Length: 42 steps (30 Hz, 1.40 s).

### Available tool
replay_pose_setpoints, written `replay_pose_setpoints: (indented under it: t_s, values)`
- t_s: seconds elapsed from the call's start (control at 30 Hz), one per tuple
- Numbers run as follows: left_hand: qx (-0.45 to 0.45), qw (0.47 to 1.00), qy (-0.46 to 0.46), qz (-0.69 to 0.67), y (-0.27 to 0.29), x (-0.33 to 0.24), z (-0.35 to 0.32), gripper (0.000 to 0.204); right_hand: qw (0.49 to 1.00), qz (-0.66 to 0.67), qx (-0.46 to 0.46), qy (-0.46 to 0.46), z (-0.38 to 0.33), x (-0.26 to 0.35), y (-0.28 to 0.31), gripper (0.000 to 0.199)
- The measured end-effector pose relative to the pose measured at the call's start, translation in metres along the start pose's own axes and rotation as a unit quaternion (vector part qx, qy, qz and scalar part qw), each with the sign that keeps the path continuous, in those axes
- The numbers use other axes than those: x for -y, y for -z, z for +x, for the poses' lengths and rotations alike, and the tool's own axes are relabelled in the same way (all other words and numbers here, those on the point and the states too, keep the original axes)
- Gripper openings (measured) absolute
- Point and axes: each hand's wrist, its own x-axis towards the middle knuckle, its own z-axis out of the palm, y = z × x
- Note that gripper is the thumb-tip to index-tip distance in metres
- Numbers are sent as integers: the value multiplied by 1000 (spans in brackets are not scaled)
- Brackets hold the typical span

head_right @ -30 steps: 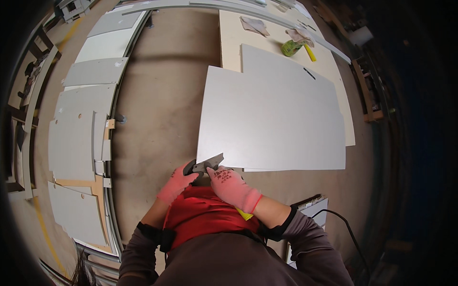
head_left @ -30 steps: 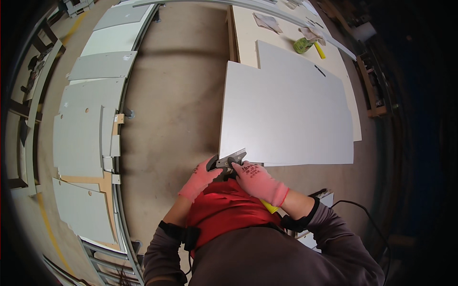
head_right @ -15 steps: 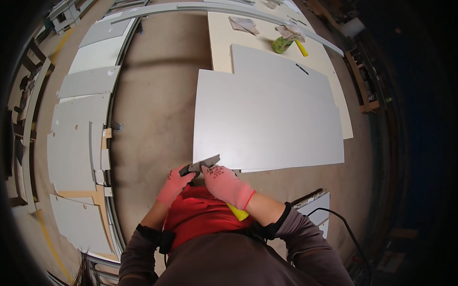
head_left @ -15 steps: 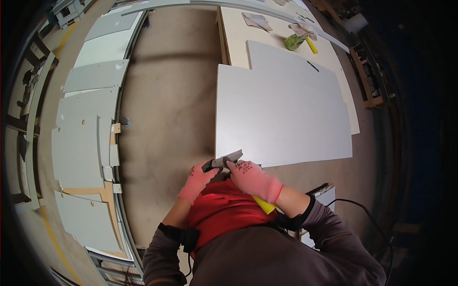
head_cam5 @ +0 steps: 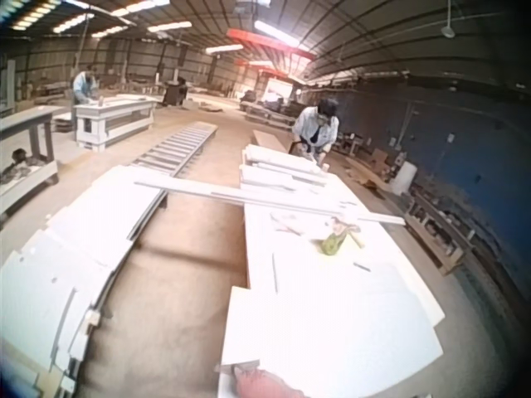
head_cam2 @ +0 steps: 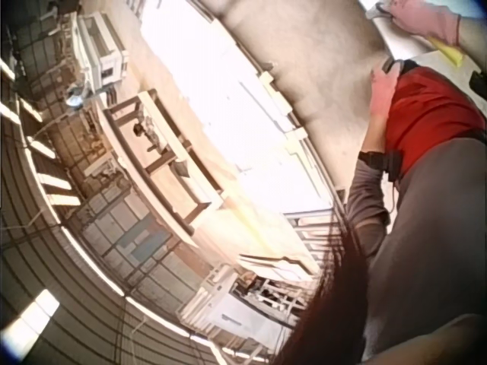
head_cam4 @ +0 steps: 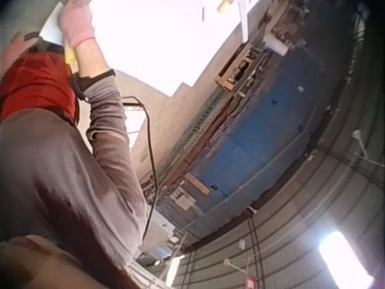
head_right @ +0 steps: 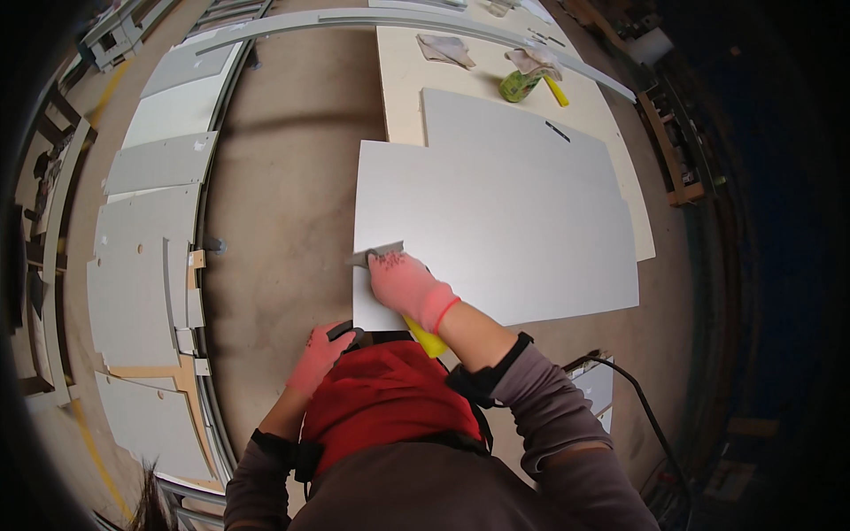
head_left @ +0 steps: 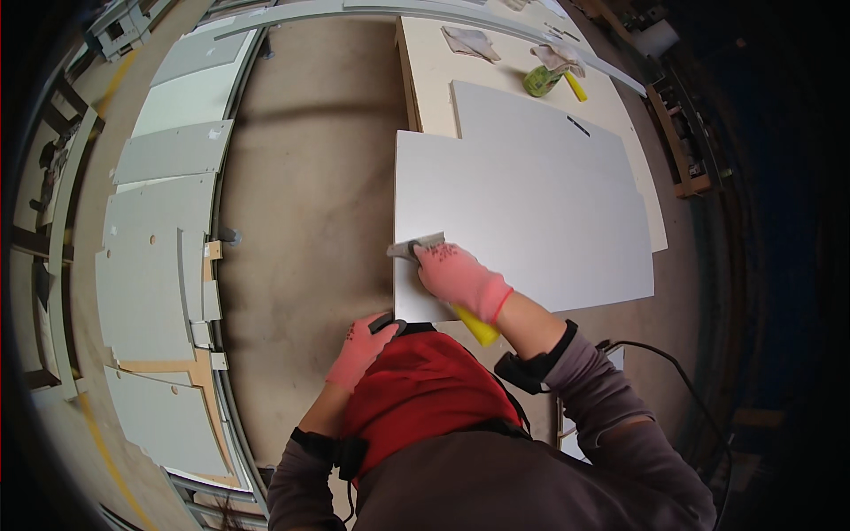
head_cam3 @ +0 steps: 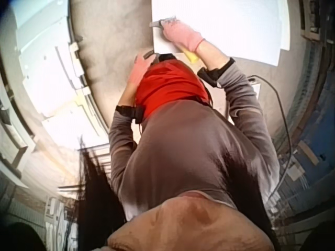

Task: Scraping residue and cleaning white furniture panels at a workshop workbench using a scraper, liquid cleaner, and a cloth.

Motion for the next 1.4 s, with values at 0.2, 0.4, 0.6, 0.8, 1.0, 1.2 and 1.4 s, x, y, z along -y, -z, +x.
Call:
replay_pose_setpoints:
  t_s: [0.2, 0.4, 0.6, 0.8, 1.0, 1.2, 1.4]
  values:
    - [4, 1000, -17, -22, 4, -11, 5, 31, 994, -78, 5, 80, -33, 8, -18, 31]
    - [48, 998, 30, 19, 5, -48, 17, 30, 997, -43, -28, 50, 40, -22, 20, 24]
    - [57, 998, 36, -8, 5, -39, 29, 23, 999, -20, -25, 28, 98, -54, 48, 20]
    - [43, 998, 17, -33, 3, -23, 29, 21, 997, -79, -15, 11, 163, -73, 86, 22]
    - [60, 994, 89, -9, 4, -42, 21, 20, 985, 115, -80, -104, 197, -99, 131, 24]
    - [65, 996, 34, 46, 6, -39, 31, 22, 968, 158, -181, -74, 151, -149, 129, 29]
    - [31, 990, 98, 99, 24, -5, 25, 47, 923, 259, -233, -164, 25, -160, 110, 32]
